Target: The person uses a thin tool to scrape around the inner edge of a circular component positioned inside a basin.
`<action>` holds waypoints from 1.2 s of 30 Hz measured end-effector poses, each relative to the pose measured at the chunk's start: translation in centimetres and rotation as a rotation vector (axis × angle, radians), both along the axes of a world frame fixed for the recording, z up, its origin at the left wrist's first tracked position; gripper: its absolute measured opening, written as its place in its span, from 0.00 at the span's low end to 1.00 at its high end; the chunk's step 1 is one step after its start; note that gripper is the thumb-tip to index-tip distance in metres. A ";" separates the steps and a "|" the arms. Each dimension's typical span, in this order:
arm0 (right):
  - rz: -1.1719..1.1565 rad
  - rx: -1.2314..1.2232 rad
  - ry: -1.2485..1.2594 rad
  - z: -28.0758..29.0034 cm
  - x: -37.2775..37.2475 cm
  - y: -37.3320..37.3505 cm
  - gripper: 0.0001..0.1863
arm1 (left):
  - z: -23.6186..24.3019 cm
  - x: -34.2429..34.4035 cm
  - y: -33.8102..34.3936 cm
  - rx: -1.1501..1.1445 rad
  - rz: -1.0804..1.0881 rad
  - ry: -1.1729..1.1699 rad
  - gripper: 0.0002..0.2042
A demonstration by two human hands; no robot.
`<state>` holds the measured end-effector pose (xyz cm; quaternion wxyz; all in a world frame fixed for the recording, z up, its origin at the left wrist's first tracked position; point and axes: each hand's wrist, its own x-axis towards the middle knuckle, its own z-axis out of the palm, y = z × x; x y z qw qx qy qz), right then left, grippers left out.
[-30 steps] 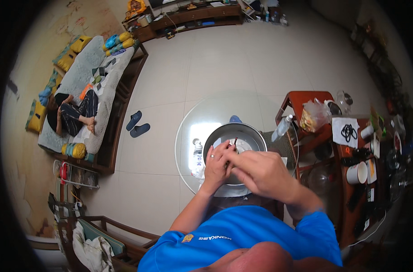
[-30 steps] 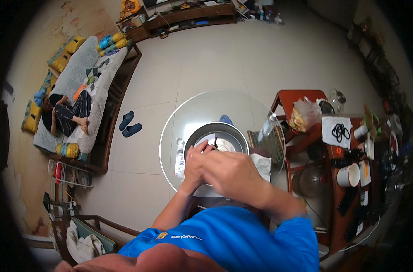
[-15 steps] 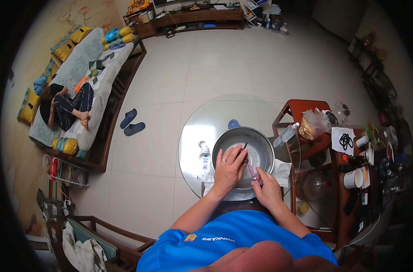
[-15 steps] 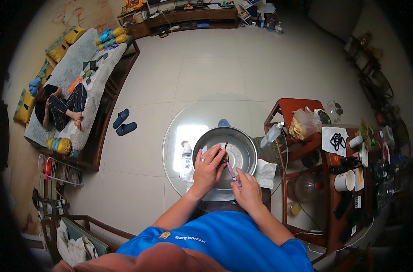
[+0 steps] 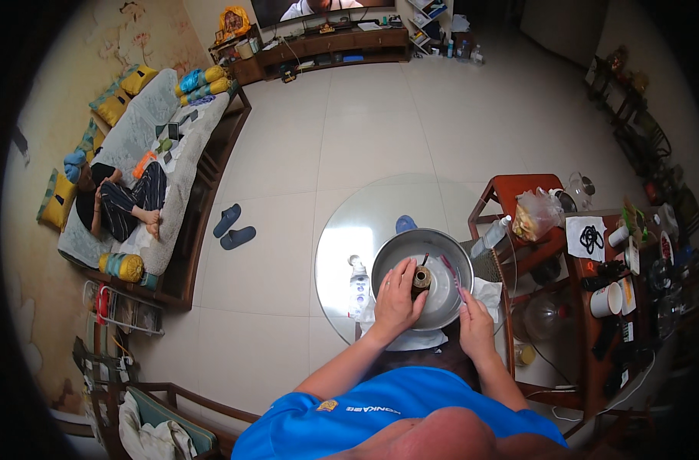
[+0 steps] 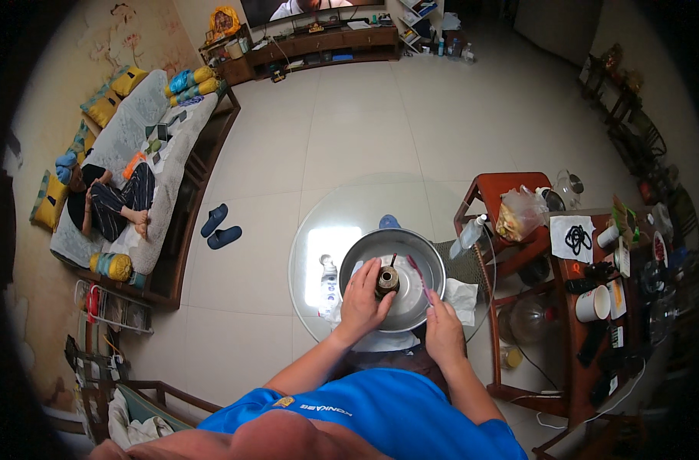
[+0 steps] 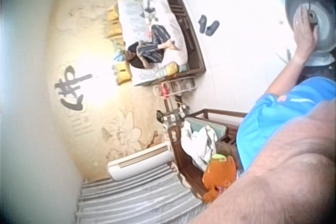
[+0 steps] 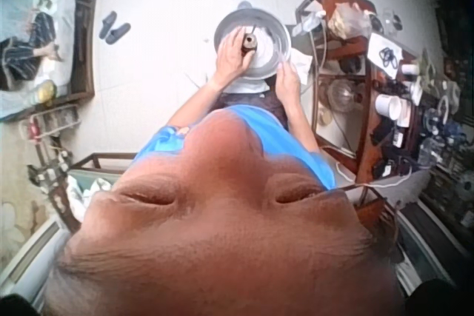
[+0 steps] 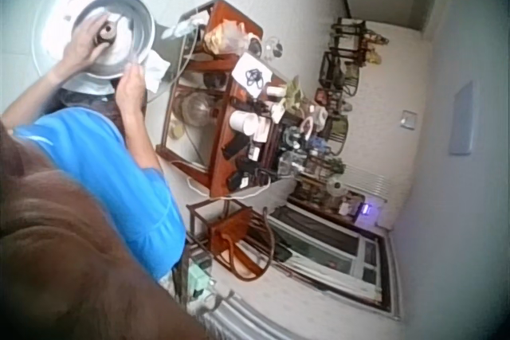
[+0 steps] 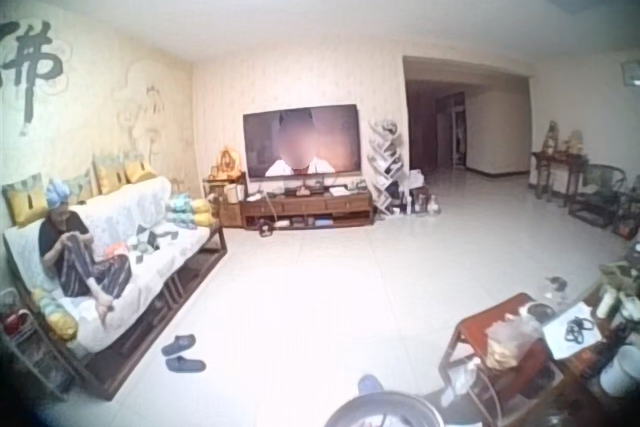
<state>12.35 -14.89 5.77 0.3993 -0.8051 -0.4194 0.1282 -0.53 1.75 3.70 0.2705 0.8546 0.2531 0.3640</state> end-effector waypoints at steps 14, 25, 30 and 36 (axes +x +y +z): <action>0.228 -0.450 -0.236 0.0 4.2 3.5 0.27 | -0.7 0.7 -0.2 -0.057 0.120 -0.064 0.31; 0.383 -0.566 -0.179 1.2 3.4 4.5 0.25 | 0.1 0.5 -0.5 -0.075 0.182 -0.062 0.29; 0.365 -0.285 -0.013 1.0 4.4 2.5 0.26 | -0.3 0.4 -0.5 -0.026 0.184 -0.031 0.31; 0.258 -0.148 0.441 1.6 2.9 1.4 0.27 | -0.4 0.4 -0.3 -0.035 0.167 -0.051 0.28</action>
